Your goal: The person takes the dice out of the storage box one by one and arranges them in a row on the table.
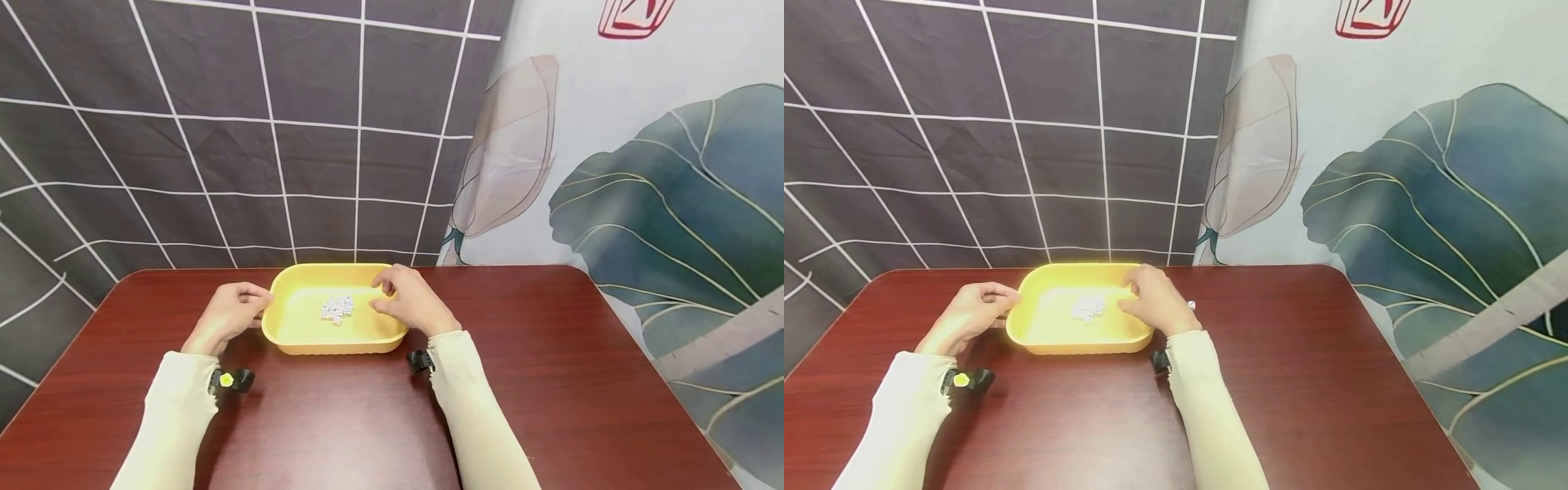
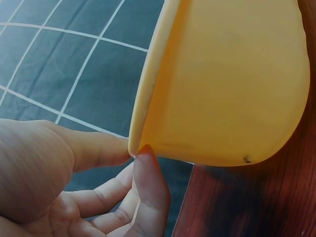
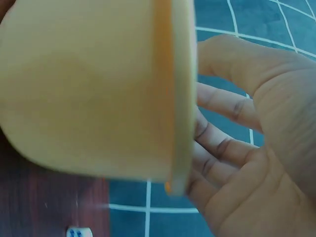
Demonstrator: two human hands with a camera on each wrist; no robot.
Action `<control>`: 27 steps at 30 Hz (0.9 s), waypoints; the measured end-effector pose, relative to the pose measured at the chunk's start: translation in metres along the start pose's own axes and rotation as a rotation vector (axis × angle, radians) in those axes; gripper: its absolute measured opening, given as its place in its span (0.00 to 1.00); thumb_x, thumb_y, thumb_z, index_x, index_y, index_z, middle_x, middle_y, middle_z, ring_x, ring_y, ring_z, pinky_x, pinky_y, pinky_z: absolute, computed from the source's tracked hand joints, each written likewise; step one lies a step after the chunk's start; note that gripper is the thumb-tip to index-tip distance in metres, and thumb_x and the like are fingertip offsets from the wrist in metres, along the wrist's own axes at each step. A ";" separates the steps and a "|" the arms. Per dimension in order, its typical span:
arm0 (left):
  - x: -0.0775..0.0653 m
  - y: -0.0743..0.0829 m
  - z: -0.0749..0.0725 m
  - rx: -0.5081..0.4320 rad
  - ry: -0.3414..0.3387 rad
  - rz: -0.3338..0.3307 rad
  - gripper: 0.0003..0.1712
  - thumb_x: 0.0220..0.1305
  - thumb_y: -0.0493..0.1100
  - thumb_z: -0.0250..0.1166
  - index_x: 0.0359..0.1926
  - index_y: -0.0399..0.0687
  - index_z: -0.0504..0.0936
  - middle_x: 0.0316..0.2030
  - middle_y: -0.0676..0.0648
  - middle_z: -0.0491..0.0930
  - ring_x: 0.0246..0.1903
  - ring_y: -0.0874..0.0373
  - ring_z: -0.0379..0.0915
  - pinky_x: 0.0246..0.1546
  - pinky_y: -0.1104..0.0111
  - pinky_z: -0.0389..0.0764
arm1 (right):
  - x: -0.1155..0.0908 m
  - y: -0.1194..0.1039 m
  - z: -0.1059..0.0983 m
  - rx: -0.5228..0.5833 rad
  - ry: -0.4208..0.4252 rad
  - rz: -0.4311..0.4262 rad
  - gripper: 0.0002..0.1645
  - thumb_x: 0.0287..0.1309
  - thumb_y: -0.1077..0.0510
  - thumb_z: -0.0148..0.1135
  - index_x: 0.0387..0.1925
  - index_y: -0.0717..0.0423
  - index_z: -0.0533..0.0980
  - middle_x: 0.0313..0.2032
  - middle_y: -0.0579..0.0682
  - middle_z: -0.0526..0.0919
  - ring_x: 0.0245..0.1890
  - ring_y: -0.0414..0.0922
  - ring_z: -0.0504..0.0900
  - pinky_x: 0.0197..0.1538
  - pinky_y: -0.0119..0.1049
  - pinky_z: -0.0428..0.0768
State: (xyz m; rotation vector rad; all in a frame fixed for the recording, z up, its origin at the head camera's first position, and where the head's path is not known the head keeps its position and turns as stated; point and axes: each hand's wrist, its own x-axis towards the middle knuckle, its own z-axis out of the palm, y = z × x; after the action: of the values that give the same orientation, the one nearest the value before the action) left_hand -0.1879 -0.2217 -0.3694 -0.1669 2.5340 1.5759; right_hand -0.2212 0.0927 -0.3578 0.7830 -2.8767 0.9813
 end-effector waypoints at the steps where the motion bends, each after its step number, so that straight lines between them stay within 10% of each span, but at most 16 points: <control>1: 0.000 0.000 -0.001 0.000 -0.001 0.001 0.20 0.72 0.39 0.58 0.56 0.25 0.77 0.41 0.40 0.85 0.31 0.64 0.81 0.36 0.72 0.86 | 0.001 -0.002 0.002 0.005 0.002 0.002 0.18 0.53 0.58 0.73 0.45 0.62 0.84 0.33 0.52 0.79 0.37 0.47 0.76 0.43 0.34 0.75; 27: -0.001 -0.003 0.001 -0.006 0.018 0.005 0.20 0.72 0.39 0.58 0.55 0.25 0.77 0.43 0.35 0.84 0.32 0.61 0.82 0.35 0.71 0.87 | 0.018 -0.015 0.044 -0.079 -0.041 0.137 0.15 0.50 0.58 0.75 0.41 0.60 0.85 0.30 0.50 0.80 0.34 0.44 0.75 0.42 0.35 0.76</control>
State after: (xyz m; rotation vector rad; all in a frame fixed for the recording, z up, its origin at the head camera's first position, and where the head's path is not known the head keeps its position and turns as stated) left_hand -0.1858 -0.2224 -0.3725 -0.1757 2.5456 1.5912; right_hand -0.2229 0.0491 -0.3813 0.6152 -3.0178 0.8654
